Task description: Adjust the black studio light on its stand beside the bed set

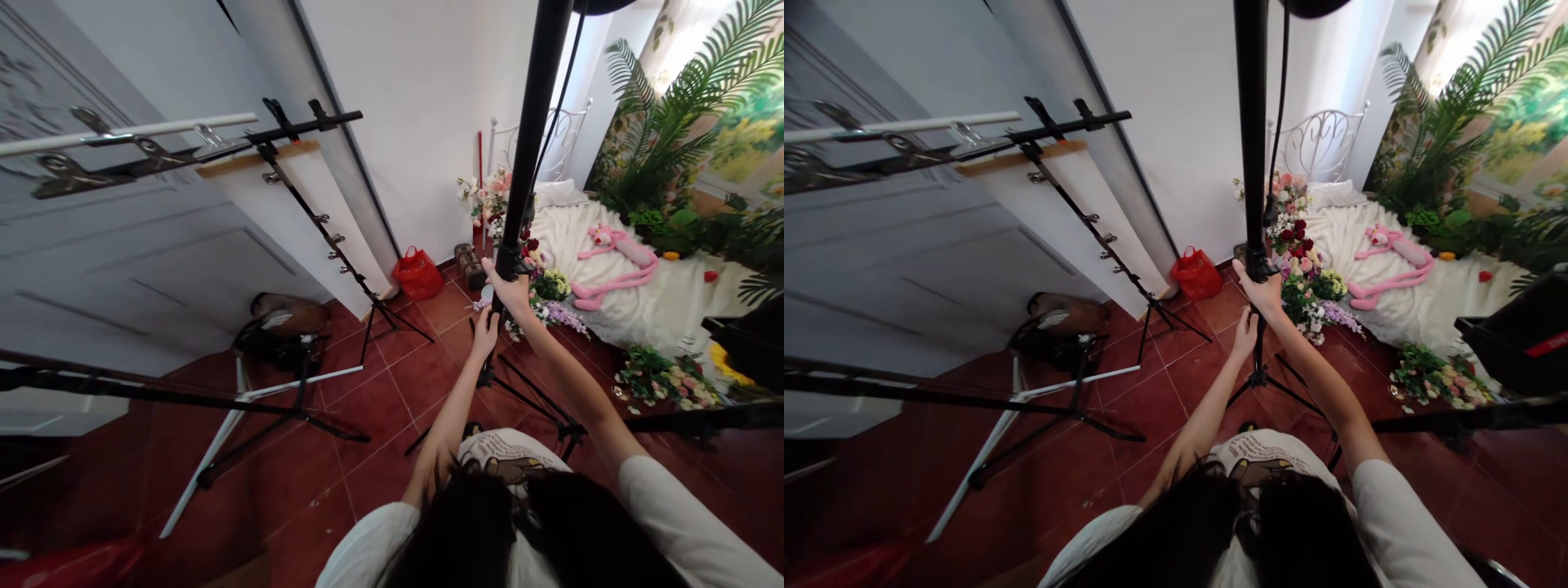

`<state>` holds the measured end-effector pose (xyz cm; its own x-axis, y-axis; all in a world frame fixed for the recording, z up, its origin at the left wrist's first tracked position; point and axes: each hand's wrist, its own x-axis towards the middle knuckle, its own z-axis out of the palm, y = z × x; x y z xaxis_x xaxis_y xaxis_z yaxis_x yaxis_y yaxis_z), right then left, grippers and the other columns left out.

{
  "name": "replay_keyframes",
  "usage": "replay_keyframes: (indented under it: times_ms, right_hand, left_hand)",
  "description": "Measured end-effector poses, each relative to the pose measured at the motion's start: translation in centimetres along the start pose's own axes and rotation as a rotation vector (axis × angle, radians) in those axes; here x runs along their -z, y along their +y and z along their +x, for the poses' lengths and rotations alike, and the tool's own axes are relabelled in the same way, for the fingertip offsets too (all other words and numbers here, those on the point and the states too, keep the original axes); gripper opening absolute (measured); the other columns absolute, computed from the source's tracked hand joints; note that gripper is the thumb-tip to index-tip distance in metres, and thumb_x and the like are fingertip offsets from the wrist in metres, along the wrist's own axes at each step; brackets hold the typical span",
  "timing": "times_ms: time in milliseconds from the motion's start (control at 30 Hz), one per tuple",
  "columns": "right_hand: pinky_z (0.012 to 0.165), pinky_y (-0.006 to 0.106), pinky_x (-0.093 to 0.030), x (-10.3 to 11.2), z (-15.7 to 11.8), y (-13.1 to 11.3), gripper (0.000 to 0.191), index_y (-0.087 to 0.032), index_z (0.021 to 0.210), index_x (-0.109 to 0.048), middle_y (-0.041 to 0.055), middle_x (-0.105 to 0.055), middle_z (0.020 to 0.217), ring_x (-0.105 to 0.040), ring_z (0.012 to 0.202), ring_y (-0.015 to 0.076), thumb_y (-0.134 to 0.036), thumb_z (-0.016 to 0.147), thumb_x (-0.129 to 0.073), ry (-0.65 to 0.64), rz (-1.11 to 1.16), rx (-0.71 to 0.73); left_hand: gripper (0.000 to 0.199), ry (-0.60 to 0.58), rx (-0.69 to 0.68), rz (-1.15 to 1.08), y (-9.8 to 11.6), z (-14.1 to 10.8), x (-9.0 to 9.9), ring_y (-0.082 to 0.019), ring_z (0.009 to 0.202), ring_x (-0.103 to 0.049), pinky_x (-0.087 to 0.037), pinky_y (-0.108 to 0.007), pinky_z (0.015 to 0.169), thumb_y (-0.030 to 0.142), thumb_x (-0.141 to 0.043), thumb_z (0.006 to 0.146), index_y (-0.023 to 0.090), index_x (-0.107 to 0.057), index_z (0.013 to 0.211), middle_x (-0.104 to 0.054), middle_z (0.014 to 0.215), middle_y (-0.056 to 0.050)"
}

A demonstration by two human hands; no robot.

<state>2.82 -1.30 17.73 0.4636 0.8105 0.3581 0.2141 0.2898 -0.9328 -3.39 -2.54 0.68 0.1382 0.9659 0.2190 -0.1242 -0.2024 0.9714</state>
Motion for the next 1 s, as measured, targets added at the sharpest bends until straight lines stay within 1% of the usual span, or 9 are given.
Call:
replay_keyframes:
  times_ms: [100, 200, 300, 367, 433, 533, 633, 833, 1000]
  right_hand:
    - [0.09, 0.04, -0.059, 1.5, -0.1, 0.2, 0.047, -0.019, 0.089, -0.068, 0.0046, -0.071, 0.082, -0.071, 0.088, 0.0227, -0.065, 0.082, -0.072, -0.118, -0.033, 0.046]
    - [0.1, 0.044, -0.055, 4.5, -0.4, 1.0, 0.045, -0.02, 0.103, -0.068, 0.0079, -0.074, 0.1, -0.07, 0.1, 0.0269, -0.056, 0.078, -0.08, -0.279, -0.129, 0.107]
    - [0.106, 0.045, -0.052, 8.0, -1.3, 3.2, 0.051, -0.022, 0.118, -0.064, 0.0102, -0.073, 0.116, -0.069, 0.111, 0.0297, -0.04, 0.074, -0.084, -0.429, -0.211, 0.108]
    - [0.111, 0.048, -0.048, 9.6, -2.3, 5.2, 0.047, -0.023, 0.121, -0.063, 0.0114, -0.072, 0.123, -0.066, 0.119, 0.0306, -0.033, 0.078, -0.078, -0.501, -0.268, 0.092]
    - [0.113, 0.05, -0.047, 10.5, -3.4, 7.3, 0.04, -0.023, 0.121, -0.063, 0.0127, -0.071, 0.125, -0.065, 0.123, 0.0307, -0.03, 0.083, -0.07, -0.532, -0.321, 0.073]
    - [0.114, 0.05, -0.047, 10.5, -4.6, 9.6, 0.035, -0.023, 0.124, -0.064, 0.0135, -0.07, 0.129, -0.065, 0.125, 0.0296, -0.027, 0.089, -0.06, -0.567, -0.37, 0.051]
    - [0.114, 0.049, -0.047, 9.8, -5.1, 10.8, 0.037, -0.022, 0.129, -0.063, 0.0142, -0.069, 0.132, -0.064, 0.127, 0.0284, -0.026, 0.094, -0.052, -0.581, -0.389, 0.043]
    - [0.114, 0.047, -0.047, 9.2, -4.3, 11.7, 0.037, -0.024, 0.13, -0.064, 0.0122, -0.07, 0.133, -0.065, 0.125, 0.0268, -0.028, 0.098, -0.048, -0.547, -0.396, 0.04]
    - [0.113, 0.046, -0.046, 9.4, -3.0, 11.9, 0.028, -0.025, 0.12, -0.068, 0.0114, -0.074, 0.123, -0.068, 0.117, 0.0276, -0.034, 0.099, -0.052, -0.535, -0.402, 0.047]
  left_hand:
    - [0.065, 0.007, -0.007, 0.023, -0.1, -0.2, -0.3, -0.027, 0.121, -0.064, -0.045, -0.046, 0.115, 0.079, -0.049, 0.089, 0.021, -0.066, 0.112, -0.07, 0.121, -0.015]
    - [0.071, 0.018, -0.019, 0.023, -0.2, -0.4, -0.6, -0.028, 0.121, -0.064, -0.045, -0.045, 0.114, 0.083, -0.044, 0.088, 0.02, -0.065, 0.115, -0.07, 0.121, -0.016]
    - [0.072, 0.024, -0.031, 0.024, -0.4, -0.3, -0.7, -0.027, 0.119, -0.064, -0.045, -0.043, 0.113, 0.084, -0.043, 0.088, 0.02, -0.064, 0.115, -0.07, 0.12, -0.015]
    - [0.072, 0.023, -0.031, 0.032, -0.6, -0.2, -0.7, -0.026, 0.115, -0.065, -0.047, -0.043, 0.111, 0.084, -0.042, 0.088, 0.02, -0.064, 0.114, -0.07, 0.117, -0.014]
    - [0.073, 0.025, -0.028, 0.036, -0.7, -0.1, -0.7, -0.026, 0.112, -0.065, -0.047, -0.043, 0.109, 0.085, -0.041, 0.087, 0.02, -0.063, 0.113, -0.07, 0.115, -0.014]
    - [0.074, 0.03, -0.028, 0.035, -0.7, -0.1, -0.7, -0.026, 0.11, -0.065, -0.048, -0.042, 0.107, 0.086, -0.042, 0.086, 0.019, -0.063, 0.111, -0.07, 0.112, -0.014]
    - [0.07, 0.017, -0.038, 0.031, -0.5, -0.1, -0.6, -0.025, 0.11, -0.066, -0.049, -0.041, 0.106, 0.084, -0.043, 0.088, 0.02, -0.063, 0.11, -0.071, 0.112, -0.013]
    - [0.062, 0.014, -0.025, 0.042, -0.2, -0.1, -0.5, -0.023, 0.101, -0.066, -0.051, -0.038, 0.1, 0.079, -0.046, 0.091, 0.021, -0.064, 0.106, -0.07, 0.105, -0.01]
    - [0.059, 0.027, -0.003, 0.019, -0.6, -0.1, -0.6, -0.024, 0.106, -0.065, -0.05, -0.04, 0.104, 0.076, -0.049, 0.091, 0.022, -0.065, 0.109, -0.071, 0.109, -0.011]
